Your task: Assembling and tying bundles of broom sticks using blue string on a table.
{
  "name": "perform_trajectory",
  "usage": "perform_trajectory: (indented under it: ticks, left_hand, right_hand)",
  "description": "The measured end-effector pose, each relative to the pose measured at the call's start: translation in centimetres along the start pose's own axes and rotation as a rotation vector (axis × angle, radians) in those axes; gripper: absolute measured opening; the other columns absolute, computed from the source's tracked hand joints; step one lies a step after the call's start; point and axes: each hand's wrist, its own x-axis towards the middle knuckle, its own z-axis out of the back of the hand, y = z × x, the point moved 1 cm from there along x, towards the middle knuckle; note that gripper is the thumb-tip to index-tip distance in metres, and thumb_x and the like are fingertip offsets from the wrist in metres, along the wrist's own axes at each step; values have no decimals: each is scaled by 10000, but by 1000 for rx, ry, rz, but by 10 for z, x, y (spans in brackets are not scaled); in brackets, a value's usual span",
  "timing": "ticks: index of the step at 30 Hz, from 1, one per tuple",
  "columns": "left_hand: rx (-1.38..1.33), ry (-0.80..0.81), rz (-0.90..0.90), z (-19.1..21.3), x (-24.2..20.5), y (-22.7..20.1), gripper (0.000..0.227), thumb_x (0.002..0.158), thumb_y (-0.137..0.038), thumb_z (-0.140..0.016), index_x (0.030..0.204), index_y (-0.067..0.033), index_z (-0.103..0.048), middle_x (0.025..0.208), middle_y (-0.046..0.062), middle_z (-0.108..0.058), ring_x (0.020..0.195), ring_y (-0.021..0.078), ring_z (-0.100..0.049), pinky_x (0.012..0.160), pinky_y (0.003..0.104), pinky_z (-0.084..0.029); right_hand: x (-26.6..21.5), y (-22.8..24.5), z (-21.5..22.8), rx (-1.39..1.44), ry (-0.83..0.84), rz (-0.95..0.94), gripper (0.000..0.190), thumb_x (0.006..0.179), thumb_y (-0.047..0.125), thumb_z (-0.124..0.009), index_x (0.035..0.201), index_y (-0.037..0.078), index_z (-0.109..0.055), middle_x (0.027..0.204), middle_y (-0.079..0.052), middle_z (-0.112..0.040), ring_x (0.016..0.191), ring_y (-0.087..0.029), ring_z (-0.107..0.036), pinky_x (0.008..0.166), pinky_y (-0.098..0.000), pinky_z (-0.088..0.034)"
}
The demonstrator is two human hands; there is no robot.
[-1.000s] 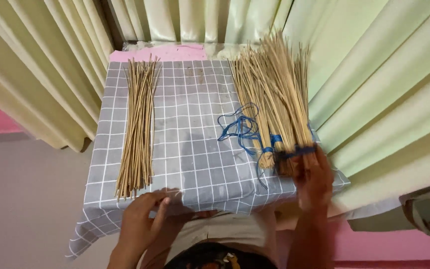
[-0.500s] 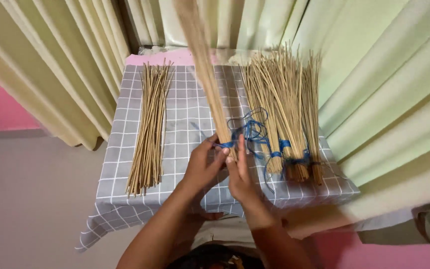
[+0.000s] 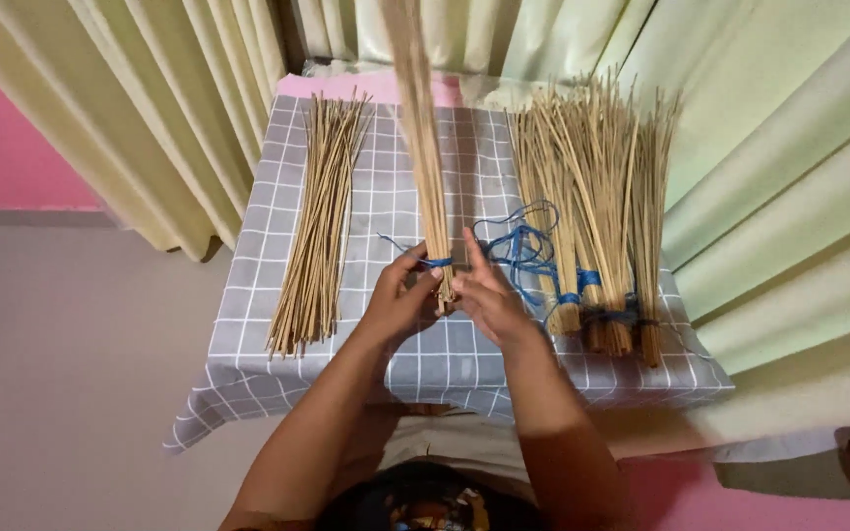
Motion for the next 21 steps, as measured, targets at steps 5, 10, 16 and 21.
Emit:
perform_trajectory:
  ticks: [5, 10, 16, 21]
  left_hand:
    - [312, -16, -204, 8, 13, 31, 420, 956, -74, -702, 1346, 69, -640, 1184, 273, -641, 1167, 428, -620, 1033, 513, -463]
    - [327, -222, -186, 11, 15, 32, 129, 951, -137, -752, 1055, -76, -798, 976, 85, -751, 941, 222, -722, 879, 371, -556]
    - [-512, -159, 85, 16, 22, 23, 82, 923, -122, -512, 843, -110, -521, 925, 127, -643, 894, 227, -638, 652, 318, -509]
    - [-829, -79, 6, 58, 38, 58, 363, 863, -353, -498, 570, -158, -412, 929, 146, -702, 1024, 304, -683, 886, 400, -557]
  right_hand:
    - [8, -41, 10, 214, -1, 249, 932, 1007, 42, -589, 1673, 172, 51, 1307, -242, -646, 1002, -187, -641, 827, -264, -566]
    - [1, -23, 8, -5, -109, 136, 910, 1020, 71, -605, 1670, 176, 23, 1360, -360, -589, 972, -315, -726, 742, -299, -588]
    - [22, -62, 13, 344, -13, 375, 944, 981, -32, -568, 1654, 159, 66, 1257, -298, -645, 953, -281, -727, 845, -349, -615]
    - [27, -71, 21, 335, -92, 419, 881, 988, -54, -521, 1655, 120, 29, 1255, -310, -626, 954, -261, -699, 841, -324, -607]
